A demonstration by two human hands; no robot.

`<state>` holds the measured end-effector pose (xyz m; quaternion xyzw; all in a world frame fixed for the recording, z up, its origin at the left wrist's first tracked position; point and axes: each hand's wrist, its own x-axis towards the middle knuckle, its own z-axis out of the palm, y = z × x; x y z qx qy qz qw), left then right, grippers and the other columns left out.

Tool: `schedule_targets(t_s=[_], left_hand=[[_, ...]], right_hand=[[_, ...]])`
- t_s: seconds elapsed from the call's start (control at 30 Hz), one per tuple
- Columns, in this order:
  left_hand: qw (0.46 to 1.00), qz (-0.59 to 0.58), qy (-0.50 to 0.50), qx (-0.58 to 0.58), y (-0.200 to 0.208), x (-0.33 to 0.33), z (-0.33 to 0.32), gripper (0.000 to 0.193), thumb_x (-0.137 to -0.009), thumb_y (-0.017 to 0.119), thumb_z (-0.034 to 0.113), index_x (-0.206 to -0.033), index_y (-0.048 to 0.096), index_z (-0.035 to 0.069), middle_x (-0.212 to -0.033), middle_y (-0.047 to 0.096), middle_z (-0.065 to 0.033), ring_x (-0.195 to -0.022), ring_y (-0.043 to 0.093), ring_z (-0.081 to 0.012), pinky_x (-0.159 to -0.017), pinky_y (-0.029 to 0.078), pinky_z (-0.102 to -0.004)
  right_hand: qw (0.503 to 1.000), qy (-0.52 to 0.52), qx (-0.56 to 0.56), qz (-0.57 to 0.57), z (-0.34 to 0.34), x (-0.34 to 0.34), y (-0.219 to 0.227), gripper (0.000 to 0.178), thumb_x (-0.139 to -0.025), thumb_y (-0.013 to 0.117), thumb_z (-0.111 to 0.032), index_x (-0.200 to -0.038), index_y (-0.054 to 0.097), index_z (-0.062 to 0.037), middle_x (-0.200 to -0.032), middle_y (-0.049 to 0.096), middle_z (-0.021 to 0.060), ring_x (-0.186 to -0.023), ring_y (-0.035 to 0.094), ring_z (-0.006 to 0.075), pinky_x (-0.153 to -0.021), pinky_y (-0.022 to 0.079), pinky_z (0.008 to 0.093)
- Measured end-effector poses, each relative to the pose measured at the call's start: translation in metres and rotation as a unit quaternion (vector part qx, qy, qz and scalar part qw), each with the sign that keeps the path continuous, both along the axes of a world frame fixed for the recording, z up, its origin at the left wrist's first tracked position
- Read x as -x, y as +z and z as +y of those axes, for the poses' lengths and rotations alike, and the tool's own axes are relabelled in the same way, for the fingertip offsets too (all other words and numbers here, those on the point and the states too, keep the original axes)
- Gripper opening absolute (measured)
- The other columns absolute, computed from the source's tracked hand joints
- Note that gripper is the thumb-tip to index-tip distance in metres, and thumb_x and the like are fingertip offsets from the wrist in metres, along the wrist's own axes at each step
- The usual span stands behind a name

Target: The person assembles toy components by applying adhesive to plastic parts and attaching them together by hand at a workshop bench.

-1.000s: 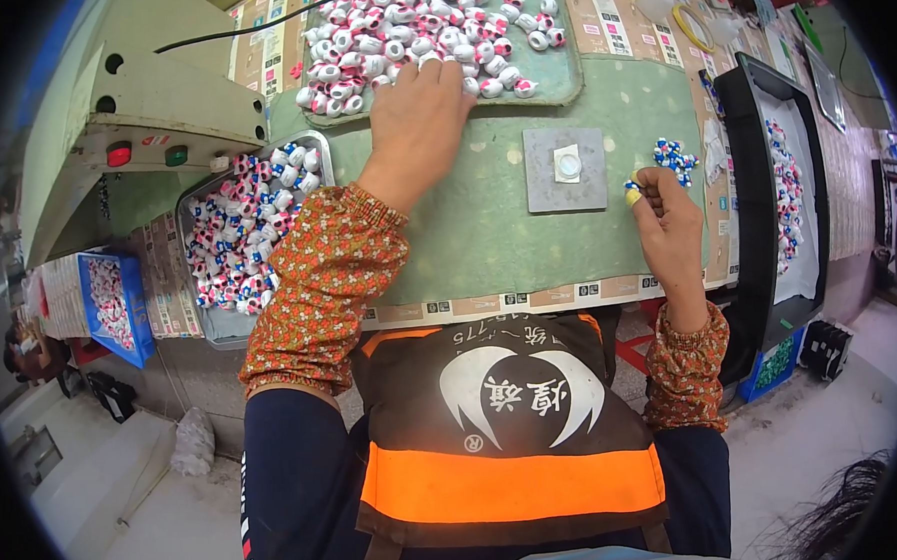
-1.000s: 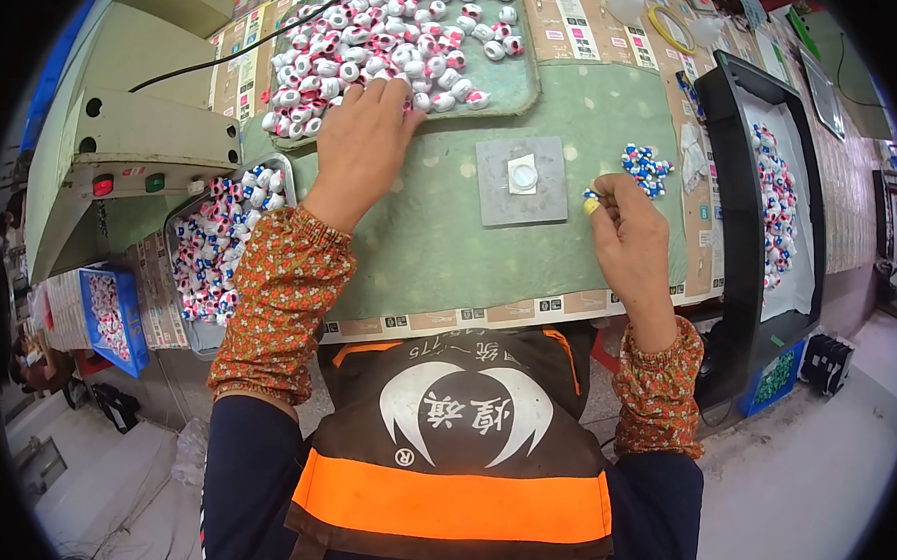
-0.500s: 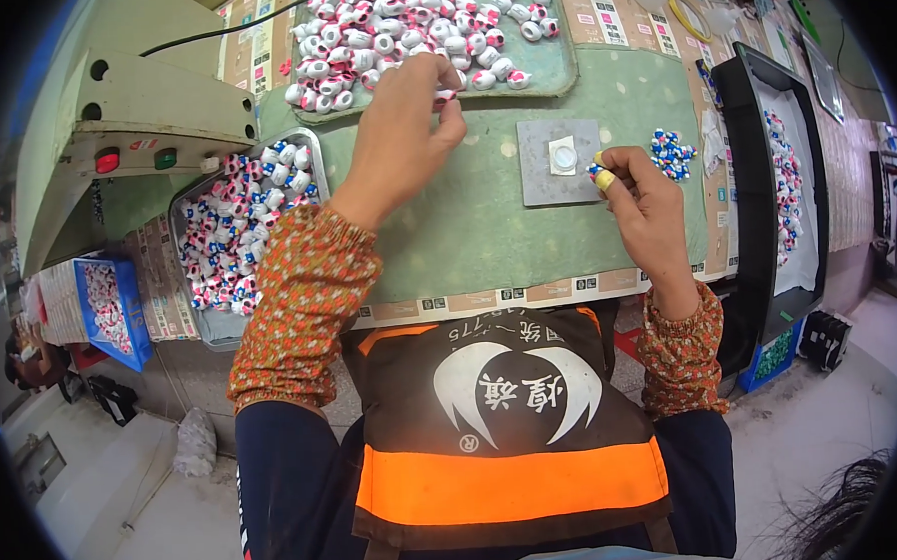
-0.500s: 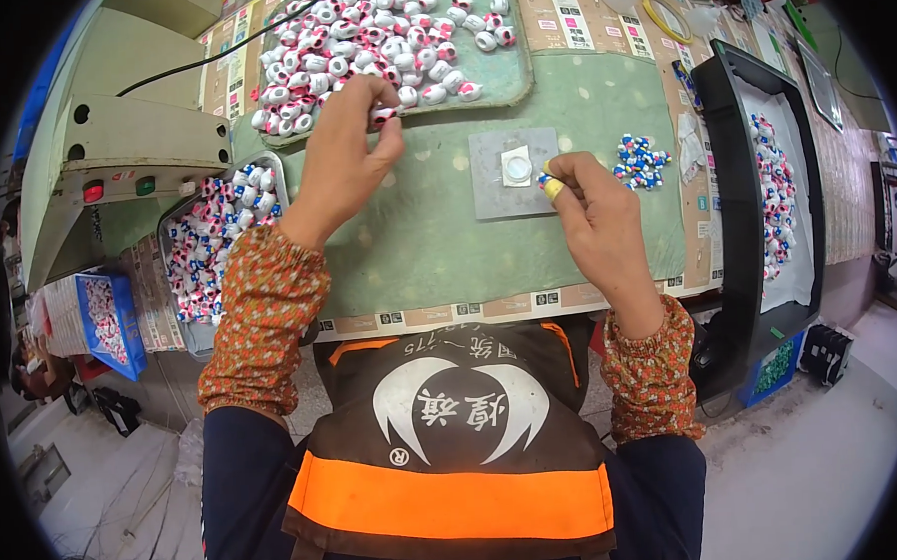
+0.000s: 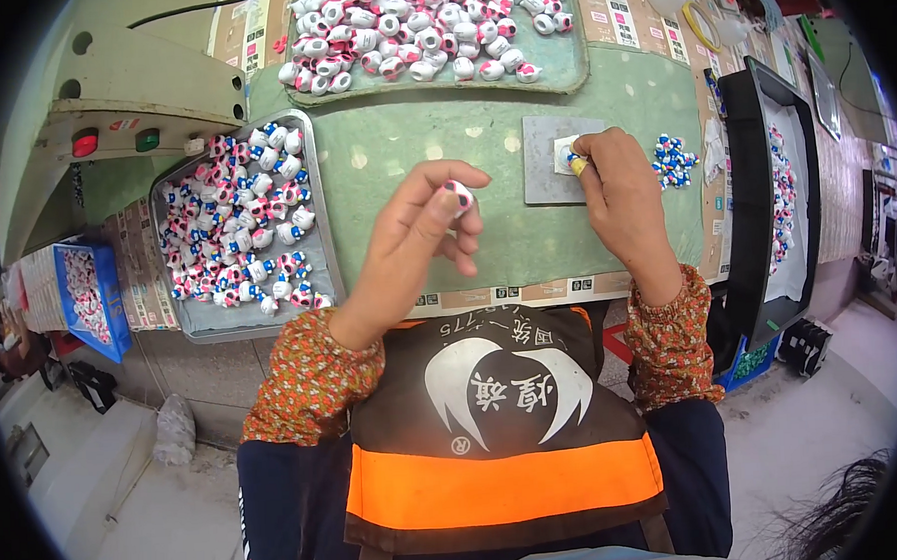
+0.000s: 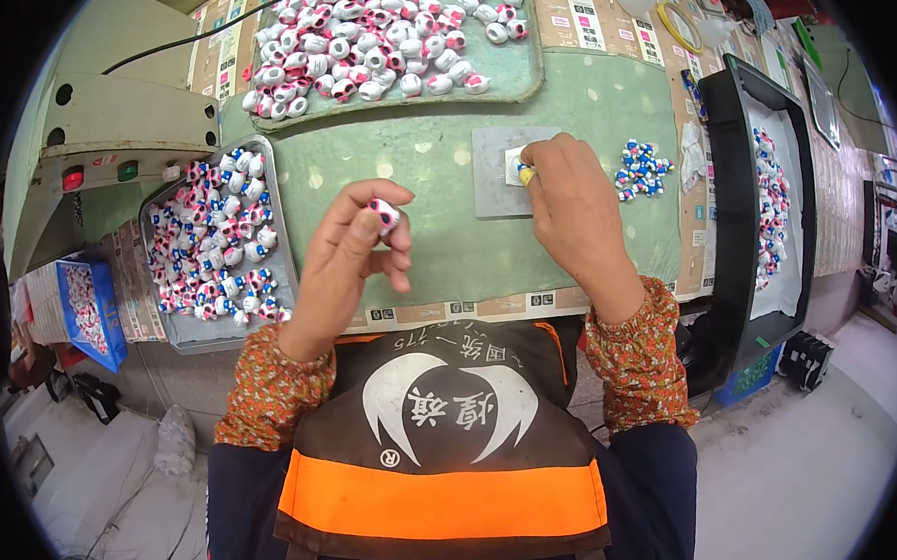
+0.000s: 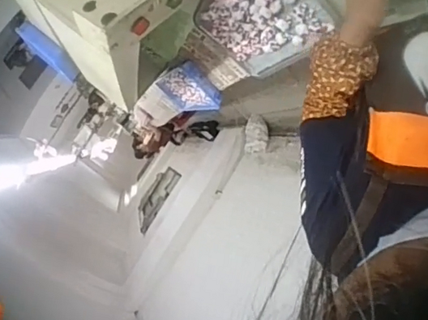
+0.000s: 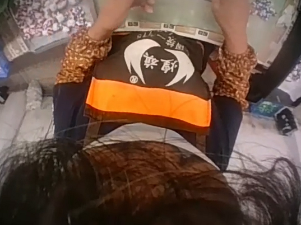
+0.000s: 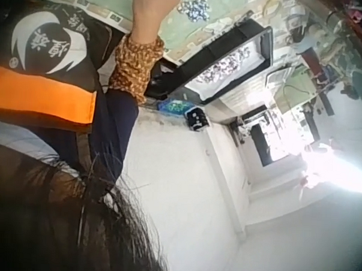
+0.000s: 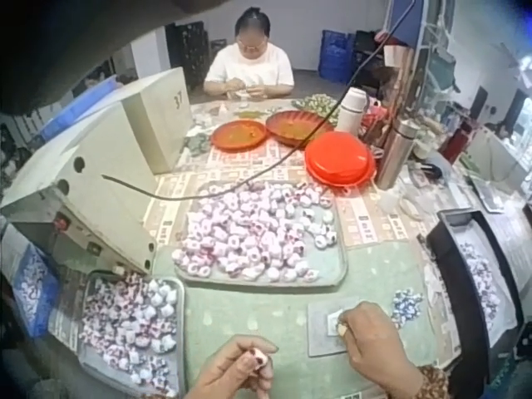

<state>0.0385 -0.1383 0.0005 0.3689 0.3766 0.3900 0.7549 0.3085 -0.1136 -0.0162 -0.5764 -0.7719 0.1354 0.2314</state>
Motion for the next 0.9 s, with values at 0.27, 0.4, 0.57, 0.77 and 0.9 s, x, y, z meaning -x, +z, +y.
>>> schedule_targets(t_s=[0.27, 0.4, 0.57, 0.77, 0.9], left_hand=[[0.985, -0.129, 0.012, 0.113, -0.029, -0.019, -0.014, 0.038, -0.114, 0.043, 0.036, -0.137, 0.053, 0.008, -0.095, 0.051, -0.0012, -0.081, 0.050, -0.0082, -0.062, 0.046, -0.0233], [0.976, -0.155, 0.036, 0.150, -0.044, -0.033, -0.018, 0.033, -0.113, 0.044, 0.034, -0.133, 0.052, 0.009, -0.095, 0.051, -0.0017, -0.080, 0.048, -0.0094, -0.062, 0.042, -0.0233], [0.969, -0.177, 0.047, 0.164, -0.051, -0.045, -0.019, 0.031, -0.114, 0.043, 0.035, -0.131, 0.049, 0.010, -0.097, 0.051, -0.0017, -0.080, 0.048, -0.0112, -0.063, 0.042, -0.0242], [0.971, -0.191, 0.050, 0.137, -0.058, -0.051, -0.024, 0.032, -0.115, 0.040, 0.040, -0.131, 0.048, 0.013, -0.099, 0.050, -0.0012, -0.081, 0.047, -0.0083, -0.062, 0.041, -0.0228], [0.980, -0.163, 0.069, 0.091, -0.060, -0.057, -0.028, 0.032, -0.115, 0.039, 0.039, -0.131, 0.047, 0.012, -0.100, 0.050, -0.0008, -0.080, 0.046, -0.0072, -0.062, 0.040, -0.0218]], right_hand=[[0.999, -0.017, 0.019, 0.037, 0.000, 0.000, 0.000, 0.017, -0.087, 0.064, 0.004, -0.104, 0.062, 0.0000, -0.096, 0.059, 0.0166, -0.088, 0.059, 0.0370, -0.077, 0.049, 0.0455], [0.991, -0.067, 0.033, 0.114, -0.007, 0.003, 0.004, 0.012, -0.093, 0.064, 0.002, -0.105, 0.063, 0.0019, -0.092, 0.062, 0.0117, -0.078, 0.060, 0.0243, -0.072, 0.049, 0.0363], [0.931, -0.072, 0.173, 0.313, -0.033, 0.024, 0.006, 0.013, -0.098, 0.064, -0.002, -0.110, 0.063, 0.0005, -0.096, 0.062, 0.0014, -0.080, 0.053, 0.0078, -0.072, 0.045, 0.0256], [0.900, -0.063, 0.172, 0.395, -0.055, 0.054, -0.005, 0.013, -0.097, 0.065, -0.001, -0.110, 0.063, 0.0008, -0.095, 0.062, 0.0024, -0.074, 0.057, 0.0064, -0.064, 0.047, 0.0238], [0.866, -0.066, 0.177, 0.462, -0.057, 0.065, 0.004, 0.014, -0.097, 0.062, 0.004, -0.110, 0.060, 0.0040, -0.100, 0.060, 0.0077, -0.078, 0.067, 0.0098, -0.062, 0.055, 0.0254]])
